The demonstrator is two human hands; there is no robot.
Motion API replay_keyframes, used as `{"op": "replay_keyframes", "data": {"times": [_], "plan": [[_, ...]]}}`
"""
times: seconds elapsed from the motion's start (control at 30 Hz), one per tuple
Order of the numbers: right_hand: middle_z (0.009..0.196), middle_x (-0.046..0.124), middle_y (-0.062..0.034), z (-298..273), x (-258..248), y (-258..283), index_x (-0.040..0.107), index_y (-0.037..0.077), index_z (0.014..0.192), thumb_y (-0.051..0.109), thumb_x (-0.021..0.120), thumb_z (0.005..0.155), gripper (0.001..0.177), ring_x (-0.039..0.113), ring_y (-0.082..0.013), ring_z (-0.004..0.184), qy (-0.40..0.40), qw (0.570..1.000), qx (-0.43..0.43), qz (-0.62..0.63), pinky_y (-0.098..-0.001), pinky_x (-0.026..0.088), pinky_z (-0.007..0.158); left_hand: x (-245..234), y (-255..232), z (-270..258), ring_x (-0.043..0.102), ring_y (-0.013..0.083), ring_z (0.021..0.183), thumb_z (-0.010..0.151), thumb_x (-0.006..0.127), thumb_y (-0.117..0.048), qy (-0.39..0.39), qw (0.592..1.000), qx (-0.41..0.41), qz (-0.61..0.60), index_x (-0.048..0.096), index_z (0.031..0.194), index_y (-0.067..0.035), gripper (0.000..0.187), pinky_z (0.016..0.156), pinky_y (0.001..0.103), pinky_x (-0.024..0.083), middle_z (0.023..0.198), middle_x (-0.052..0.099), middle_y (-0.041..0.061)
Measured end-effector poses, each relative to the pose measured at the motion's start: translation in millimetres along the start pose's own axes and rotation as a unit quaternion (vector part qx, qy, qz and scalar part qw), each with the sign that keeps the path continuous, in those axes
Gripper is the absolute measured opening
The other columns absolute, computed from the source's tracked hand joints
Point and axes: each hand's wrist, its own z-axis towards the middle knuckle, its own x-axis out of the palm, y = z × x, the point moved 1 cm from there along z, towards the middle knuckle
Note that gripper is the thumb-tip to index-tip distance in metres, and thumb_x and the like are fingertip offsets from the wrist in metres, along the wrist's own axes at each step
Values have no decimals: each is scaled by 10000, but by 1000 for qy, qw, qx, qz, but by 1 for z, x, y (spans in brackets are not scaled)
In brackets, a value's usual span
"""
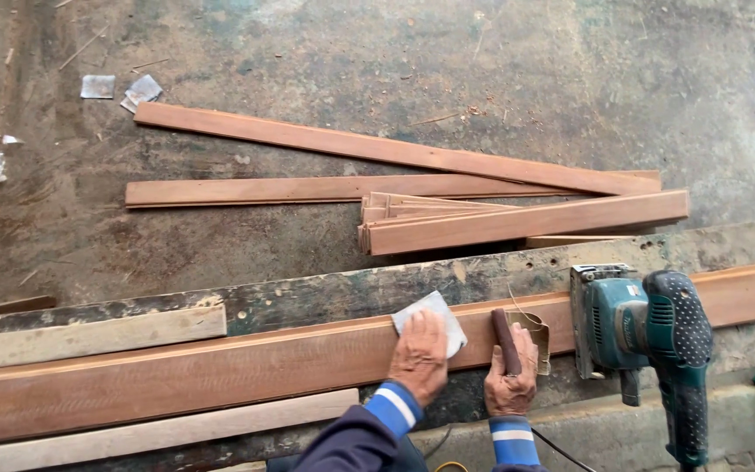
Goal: Sanding wooden planks using both a power sander and manual sandpaper.
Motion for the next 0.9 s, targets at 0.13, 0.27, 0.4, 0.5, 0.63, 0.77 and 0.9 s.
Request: {"op": "replay_keyframes", "data": {"times": [0.13,0.27,0.4,0.5,0.63,0.77,0.9], "plan": [[1446,610,-161,5,-21,-12,597,3,1394,157,629,1004,420,540,-355,1388,-2,999,32,-5,-457,436,1165,-65,26,-25,569,464,1214,722,573,-65,-6,998,69,6,608,1304,106,607,1082,550,408,1281,606,333],[1477,571,-190,0,-25,-25,568,-6,1427,141,620,995,459,525,-364,1392,-31,992,122,27,-457,441,1144,-71,44,-42,576,441,1216,783,539,2,-6,997,27,69,579,1317,106,546,1079,499,448,1303,600,320],[1499,551,-204,2,-23,-32,563,-2,1433,147,614,999,462,506,-366,1416,-43,988,139,53,-450,447,1133,-8,-23,16,643,426,1088,893,542,23,9,998,51,32,627,1216,120,347,1007,479,505,1188,647,320],[1492,571,-195,2,-26,-40,588,16,1423,151,621,997,449,502,-366,1425,-27,993,118,12,-448,444,1153,38,-77,79,616,428,1160,890,566,-47,29,992,123,11,631,1167,104,322,1065,505,478,1252,627,324],[1479,584,-194,7,-31,-31,593,11,1417,153,638,995,448,510,-371,1417,-6,995,99,-20,-453,438,1161,11,-70,80,583,446,1238,869,573,-116,-21,990,138,24,594,1297,150,504,1113,473,452,1332,591,348],[1481,574,-200,5,-27,-25,570,-14,1426,147,649,987,474,510,-378,1411,-9,996,83,-21,-459,426,1169,-42,23,-3,535,404,1354,834,552,-91,32,975,190,113,544,1382,129,591,1172,464,391,1419,568,302],[1465,577,-170,-9,-3,18,605,52,1385,90,599,940,447,520,-349,1419,35,996,-57,54,-478,401,1234,-122,136,-127,544,360,1345,805,537,14,-60,993,29,98,566,1398,-20,595,1172,473,395,1418,581,213]]}}
